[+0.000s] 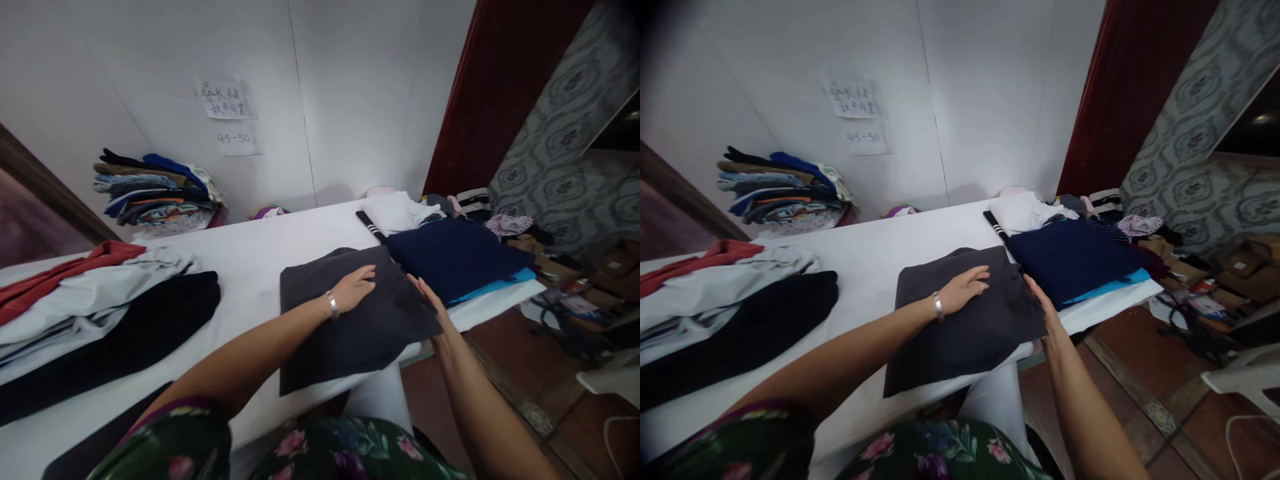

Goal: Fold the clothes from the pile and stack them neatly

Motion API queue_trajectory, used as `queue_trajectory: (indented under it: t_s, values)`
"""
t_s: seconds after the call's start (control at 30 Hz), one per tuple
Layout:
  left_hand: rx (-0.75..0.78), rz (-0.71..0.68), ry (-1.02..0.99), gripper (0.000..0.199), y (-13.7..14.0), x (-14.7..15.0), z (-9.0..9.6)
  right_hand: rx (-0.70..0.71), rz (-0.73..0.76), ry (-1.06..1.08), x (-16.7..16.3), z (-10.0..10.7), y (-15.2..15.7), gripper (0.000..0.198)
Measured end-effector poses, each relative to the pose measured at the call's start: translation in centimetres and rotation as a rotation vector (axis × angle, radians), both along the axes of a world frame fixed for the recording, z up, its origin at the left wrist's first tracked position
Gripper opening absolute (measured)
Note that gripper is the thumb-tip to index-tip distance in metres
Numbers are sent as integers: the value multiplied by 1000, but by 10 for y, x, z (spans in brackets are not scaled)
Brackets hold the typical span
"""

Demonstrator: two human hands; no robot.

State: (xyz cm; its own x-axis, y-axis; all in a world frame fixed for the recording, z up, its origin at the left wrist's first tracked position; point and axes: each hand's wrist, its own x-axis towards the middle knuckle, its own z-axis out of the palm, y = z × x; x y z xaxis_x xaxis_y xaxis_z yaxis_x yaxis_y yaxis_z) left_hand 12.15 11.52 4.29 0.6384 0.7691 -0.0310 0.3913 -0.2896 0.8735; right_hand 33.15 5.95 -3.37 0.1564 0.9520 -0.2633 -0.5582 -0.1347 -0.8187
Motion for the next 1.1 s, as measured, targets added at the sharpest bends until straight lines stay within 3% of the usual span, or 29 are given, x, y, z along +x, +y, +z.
queue_trajectory:
  t_s: [0.07,0.13,0.27,0.43,0.5,0.6,0.67,0.73,0.8,0.87,1.0,1.1]
  values:
    - [336,-12,82,45,-11,-43,-13,-12,2,-7,8,-4,0,43]
    - [538,52,237,42,-22,-81,-23,-8,75,-43,12,1,0,52]
    - [652,213,485,50,-39,-115,-39,25,217,-208,14,19,7,83]
    - [779,232,608,54,-45,-103,-57,29,294,-363,20,13,15,95]
    - [820,234,623,54,-45,-98,-61,-28,309,-489,25,9,17,94]
    - [852,240,632,54,-45,-97,-66,-36,211,-873,29,17,26,85]
    - [856,245,632,54,-46,-97,-67,96,131,-1136,24,35,38,74]
    - [853,254,624,54,-47,-97,-68,287,141,-1252,9,56,57,60]
    - [841,262,611,54,-49,-96,-68,419,231,-1243,-14,74,83,55]
    - [823,271,592,54,-50,-95,-68,472,381,-1301,-42,84,113,64]
    - [796,304,548,54,-55,-95,-67,280,710,-1697,-89,80,166,84]
    - [780,336,518,52,-58,-97,-68,182,870,-1832,-108,69,183,86]
